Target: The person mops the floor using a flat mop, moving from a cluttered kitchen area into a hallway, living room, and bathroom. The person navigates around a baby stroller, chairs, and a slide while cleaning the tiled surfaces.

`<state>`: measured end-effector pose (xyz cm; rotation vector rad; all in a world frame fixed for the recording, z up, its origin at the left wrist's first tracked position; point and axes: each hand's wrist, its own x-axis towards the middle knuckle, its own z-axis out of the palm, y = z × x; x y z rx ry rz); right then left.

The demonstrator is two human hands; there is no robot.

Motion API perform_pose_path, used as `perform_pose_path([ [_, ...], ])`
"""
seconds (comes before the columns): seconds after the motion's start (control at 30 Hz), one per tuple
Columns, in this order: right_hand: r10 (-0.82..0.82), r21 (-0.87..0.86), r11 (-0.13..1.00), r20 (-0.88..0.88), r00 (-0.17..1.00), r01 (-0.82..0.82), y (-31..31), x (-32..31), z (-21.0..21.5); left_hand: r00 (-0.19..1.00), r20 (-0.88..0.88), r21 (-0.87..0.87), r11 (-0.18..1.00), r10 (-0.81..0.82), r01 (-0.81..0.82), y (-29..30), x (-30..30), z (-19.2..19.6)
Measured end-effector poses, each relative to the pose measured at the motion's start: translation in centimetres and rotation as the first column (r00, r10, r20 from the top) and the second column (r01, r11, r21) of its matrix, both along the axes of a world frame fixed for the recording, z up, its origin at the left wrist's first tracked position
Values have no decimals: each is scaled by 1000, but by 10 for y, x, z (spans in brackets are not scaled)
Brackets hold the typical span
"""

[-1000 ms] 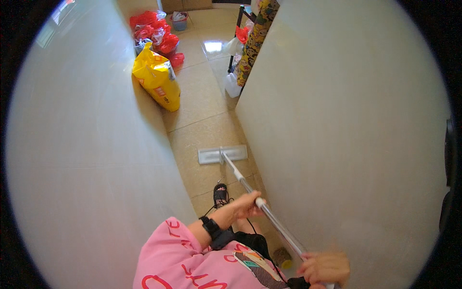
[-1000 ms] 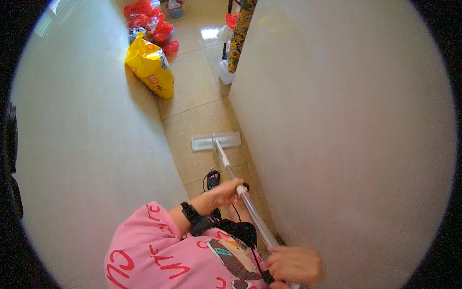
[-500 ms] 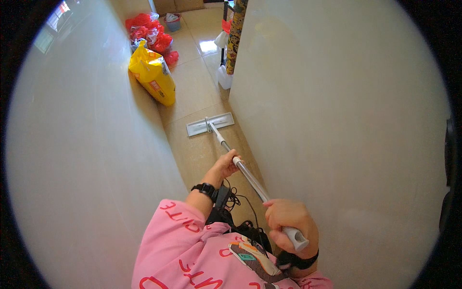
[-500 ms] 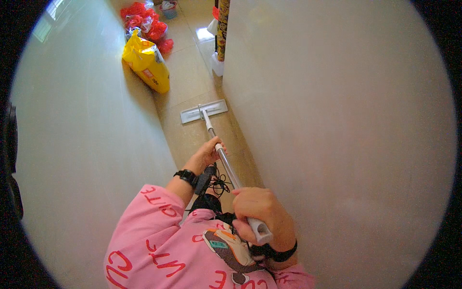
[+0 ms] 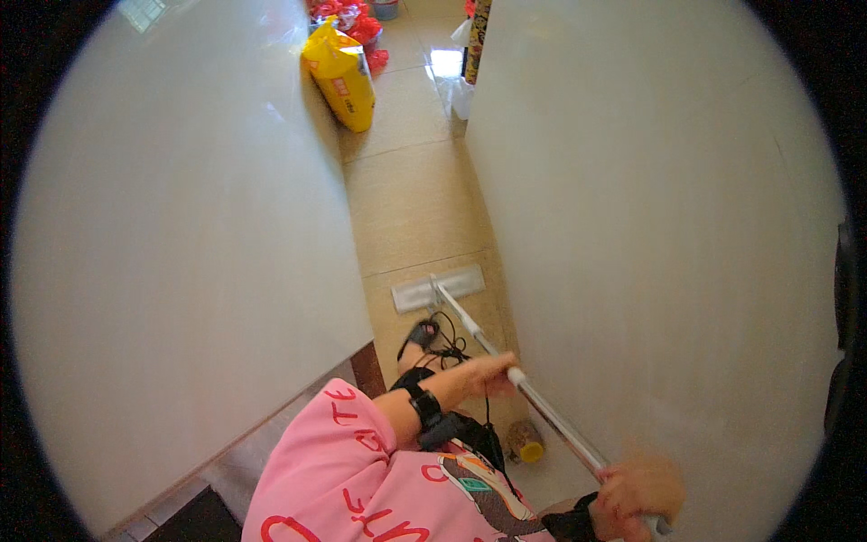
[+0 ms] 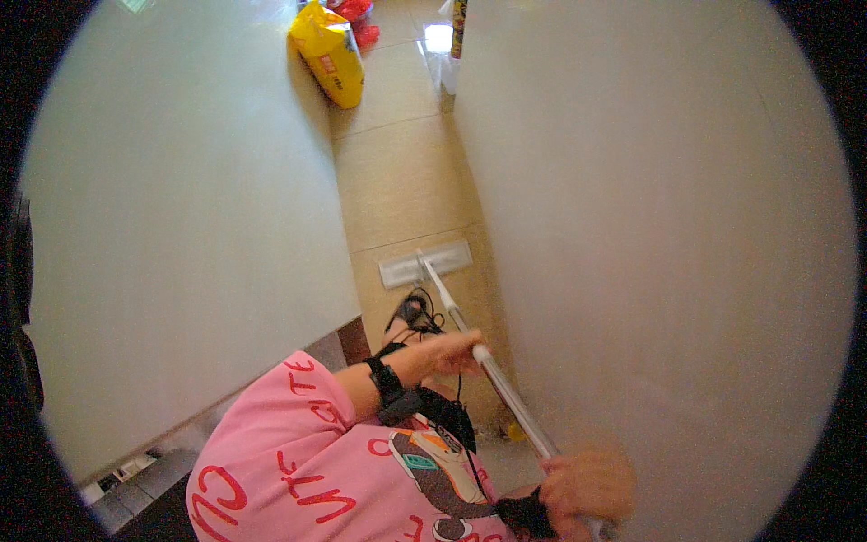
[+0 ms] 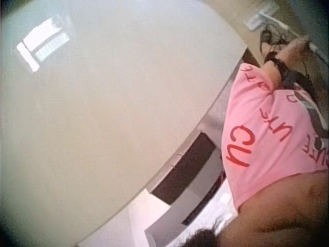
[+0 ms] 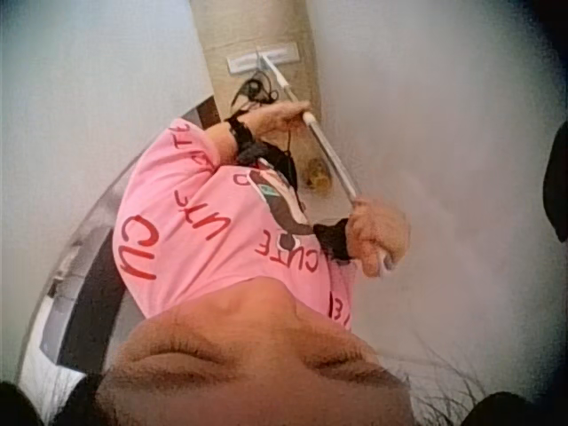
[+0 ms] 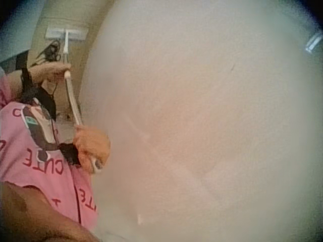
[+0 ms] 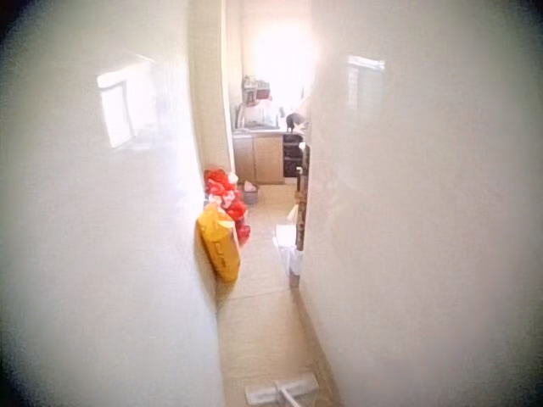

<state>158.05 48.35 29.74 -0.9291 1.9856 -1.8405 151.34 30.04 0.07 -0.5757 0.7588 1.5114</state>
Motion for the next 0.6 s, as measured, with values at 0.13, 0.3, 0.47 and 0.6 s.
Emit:
perform_pose_path([
  [0.13, -157, -6, 988, -105, 982, 157, -20, 12, 33, 992, 87, 30, 995, 88, -91, 7, 32, 15],
  [0.3, -119, -196, 978, -265, 957, 68, -12, -3, 46, 987, -33, 29, 988, 156, -155, 10, 13, 44],
  [0.47, 232, 199, 950, 70, 970, -241, -28, -44, 23, 891, -246, -11, 918, 382, -396, -51, -73, 26],
  [0.6, -425, 96, 903, 42, 904, 419, -101, -63, -61, 788, -357, -104, 817, 501, -567, -85, -131, -32],
])
